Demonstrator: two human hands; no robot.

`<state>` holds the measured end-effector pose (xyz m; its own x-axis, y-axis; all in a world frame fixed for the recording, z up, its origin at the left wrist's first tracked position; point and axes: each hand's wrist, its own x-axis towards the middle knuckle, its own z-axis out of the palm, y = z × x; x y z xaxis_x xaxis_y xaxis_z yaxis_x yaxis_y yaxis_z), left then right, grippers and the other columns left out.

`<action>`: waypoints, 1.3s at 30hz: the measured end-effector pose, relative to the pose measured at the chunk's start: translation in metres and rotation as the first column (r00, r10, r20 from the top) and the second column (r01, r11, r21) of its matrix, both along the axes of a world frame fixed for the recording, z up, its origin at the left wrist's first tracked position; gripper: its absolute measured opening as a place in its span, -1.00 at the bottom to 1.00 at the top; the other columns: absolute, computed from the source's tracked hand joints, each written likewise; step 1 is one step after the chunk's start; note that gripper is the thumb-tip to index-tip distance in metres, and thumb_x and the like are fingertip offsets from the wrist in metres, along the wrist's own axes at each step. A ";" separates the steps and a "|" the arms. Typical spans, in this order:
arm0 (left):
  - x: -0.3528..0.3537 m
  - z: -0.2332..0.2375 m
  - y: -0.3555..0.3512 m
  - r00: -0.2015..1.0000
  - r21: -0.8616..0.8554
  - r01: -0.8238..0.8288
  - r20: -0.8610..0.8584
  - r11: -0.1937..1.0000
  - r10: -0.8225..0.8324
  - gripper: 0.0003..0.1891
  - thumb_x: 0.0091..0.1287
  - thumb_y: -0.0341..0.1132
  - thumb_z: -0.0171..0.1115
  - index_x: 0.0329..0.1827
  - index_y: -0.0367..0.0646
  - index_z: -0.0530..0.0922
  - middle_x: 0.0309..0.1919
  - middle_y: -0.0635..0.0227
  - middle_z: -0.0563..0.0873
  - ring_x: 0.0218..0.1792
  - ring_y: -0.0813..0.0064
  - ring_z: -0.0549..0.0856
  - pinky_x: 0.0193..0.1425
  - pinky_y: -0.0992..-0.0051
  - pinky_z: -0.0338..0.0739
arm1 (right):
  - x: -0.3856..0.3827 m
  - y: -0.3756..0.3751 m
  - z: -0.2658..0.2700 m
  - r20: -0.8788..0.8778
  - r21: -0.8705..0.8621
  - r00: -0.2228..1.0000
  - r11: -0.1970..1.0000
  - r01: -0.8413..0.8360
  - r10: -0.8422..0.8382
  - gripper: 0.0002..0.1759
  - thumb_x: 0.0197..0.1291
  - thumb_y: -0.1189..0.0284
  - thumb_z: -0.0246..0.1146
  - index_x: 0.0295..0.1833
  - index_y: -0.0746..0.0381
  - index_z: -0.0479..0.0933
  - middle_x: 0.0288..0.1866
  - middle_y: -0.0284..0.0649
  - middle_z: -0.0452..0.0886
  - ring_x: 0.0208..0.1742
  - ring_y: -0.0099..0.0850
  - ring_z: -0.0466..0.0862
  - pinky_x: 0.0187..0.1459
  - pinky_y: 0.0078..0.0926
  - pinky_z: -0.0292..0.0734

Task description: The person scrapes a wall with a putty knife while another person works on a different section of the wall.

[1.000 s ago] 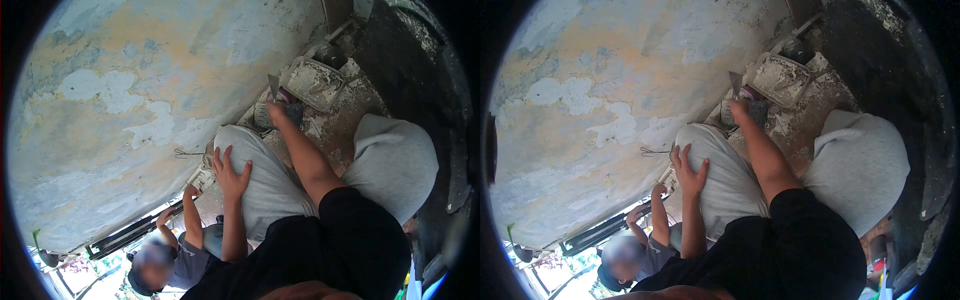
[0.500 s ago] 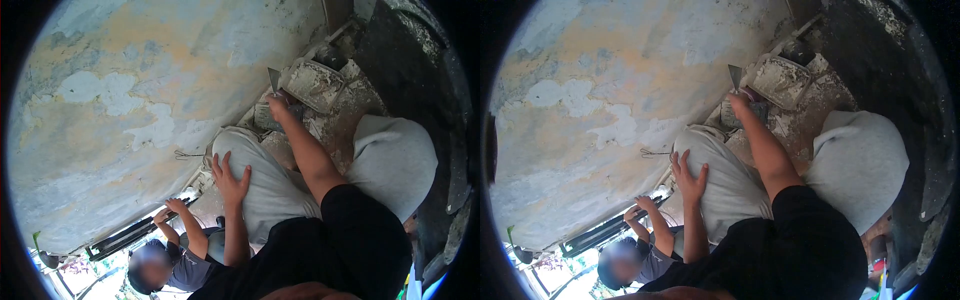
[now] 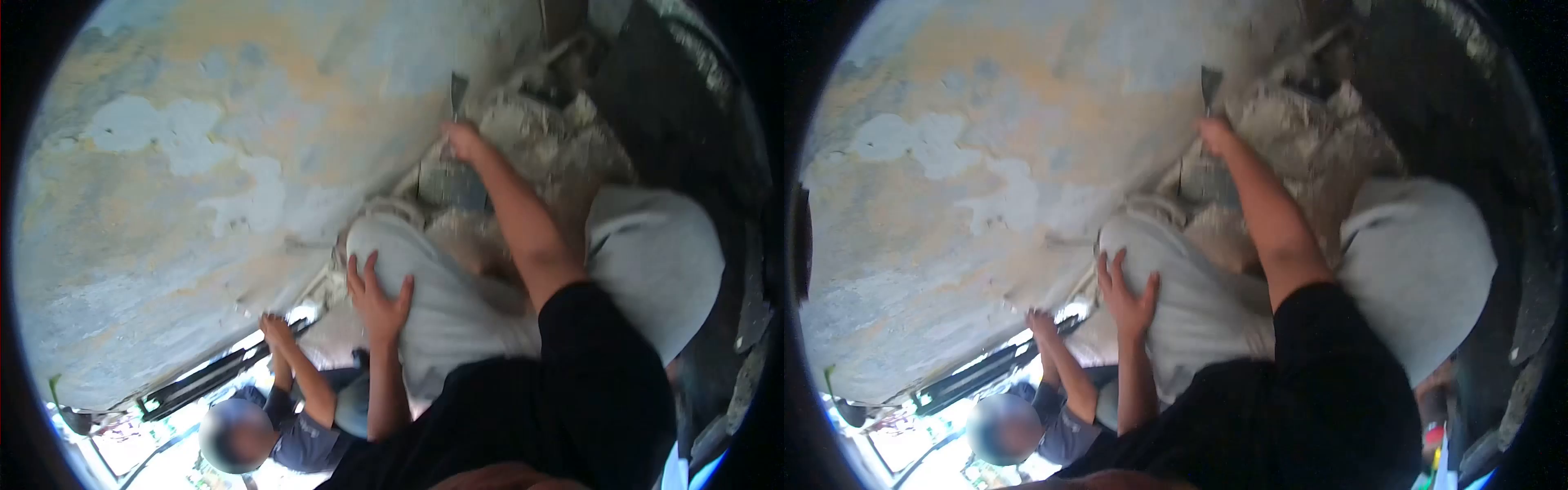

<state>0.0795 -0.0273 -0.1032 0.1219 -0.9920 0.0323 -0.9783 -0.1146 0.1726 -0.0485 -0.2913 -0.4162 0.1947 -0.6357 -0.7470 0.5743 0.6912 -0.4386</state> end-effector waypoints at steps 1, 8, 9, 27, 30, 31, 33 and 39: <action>0.000 0.009 0.019 1.000 0.030 -0.015 -0.012 0.999 0.016 -0.26 0.13 -0.07 0.49 0.41 -0.02 0.44 0.48 -0.10 0.27 0.45 -0.24 0.28 0.47 -0.07 0.23 | 0.008 0.051 0.005 0.018 0.067 1.000 0.997 -0.027 0.025 -0.81 0.25 0.31 0.32 -0.18 0.20 0.54 -0.63 -0.40 0.29 -0.73 -0.49 0.24 -0.68 -0.28 0.13; 0.003 0.005 0.015 1.000 0.008 0.007 -0.015 1.000 -0.007 -0.28 0.17 -0.09 0.47 0.40 -0.04 0.44 0.48 -0.14 0.28 0.46 -0.23 0.29 0.48 -0.05 0.21 | 0.003 0.080 0.081 -0.141 0.125 0.990 0.992 0.021 -0.004 -0.85 0.16 0.36 0.34 -0.33 0.09 0.48 -0.60 -0.40 0.28 -0.65 -0.49 0.29 -0.59 -0.37 0.19; 0.003 0.006 0.019 1.000 0.021 0.011 -0.003 1.000 -0.011 -0.27 0.16 -0.07 0.48 0.40 -0.04 0.44 0.47 -0.14 0.28 0.45 -0.22 0.30 0.48 -0.06 0.21 | -0.009 0.071 0.090 -0.139 0.126 0.990 0.992 0.016 0.002 -0.85 0.16 0.36 0.34 -0.33 0.09 0.48 -0.60 -0.40 0.28 -0.65 -0.49 0.29 -0.59 -0.37 0.19; 0.016 0.006 0.033 0.999 0.047 0.010 -0.035 0.999 -0.009 -0.22 0.11 -0.01 0.50 0.41 -0.04 0.43 0.47 -0.09 0.28 0.46 -0.21 0.28 0.47 -0.10 0.22 | -0.035 0.049 0.064 0.211 0.116 0.977 0.993 -0.009 -0.016 -0.83 0.35 0.28 0.25 -0.17 0.14 0.50 -0.55 -0.35 0.37 -0.74 -0.50 0.20 -0.67 -0.35 0.05; 0.014 -0.003 0.020 1.000 0.012 0.011 -0.022 1.000 -0.011 -0.21 0.11 0.00 0.51 0.41 -0.03 0.43 0.48 -0.08 0.26 0.46 -0.22 0.28 0.46 -0.12 0.22 | -0.040 0.036 0.048 0.032 0.107 0.999 0.994 -0.019 0.016 -0.67 0.32 0.27 0.30 0.12 0.16 0.52 -0.51 -0.38 0.42 -0.71 -0.54 0.27 -0.67 -0.37 0.13; 0.013 0.004 0.034 1.000 0.038 0.002 -0.011 0.999 -0.002 -0.21 0.11 0.00 0.51 0.41 -0.03 0.43 0.48 -0.08 0.26 0.46 -0.22 0.28 0.46 -0.12 0.22 | -0.016 0.067 0.036 0.044 0.132 0.999 0.991 -0.029 0.024 -0.67 0.32 0.27 0.30 0.12 0.16 0.52 -0.51 -0.38 0.42 -0.71 -0.54 0.27 -0.67 -0.37 0.13; 0.009 0.002 0.015 1.000 0.028 0.021 0.006 0.999 -0.021 -0.22 0.11 -0.06 0.52 0.42 -0.01 0.43 0.48 -0.13 0.27 0.45 -0.24 0.30 0.47 -0.06 0.23 | 0.001 0.078 0.052 -0.129 0.077 0.988 0.993 0.091 -0.081 -0.71 0.27 0.24 0.33 -0.01 0.15 0.53 -0.51 -0.39 0.39 -0.69 -0.53 0.28 -0.65 -0.38 0.15; 0.020 0.010 0.051 1.000 0.069 0.014 0.021 0.997 -0.016 -0.24 0.13 -0.05 0.51 0.41 -0.02 0.43 0.48 -0.13 0.27 0.45 -0.24 0.30 0.48 -0.04 0.22 | 0.004 0.053 0.040 0.096 0.101 0.990 0.989 -0.112 0.102 -0.67 0.23 0.27 0.38 0.01 0.18 0.54 -0.42 -0.34 0.47 -0.58 -0.45 0.39 -0.55 -0.32 0.33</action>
<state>0.0991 0.0241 -0.0930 0.1069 -0.9937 -0.0339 -0.9834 -0.1107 0.1436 -0.0443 -0.2382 -0.3760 0.3268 -0.5255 -0.7855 0.5283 0.7907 -0.3093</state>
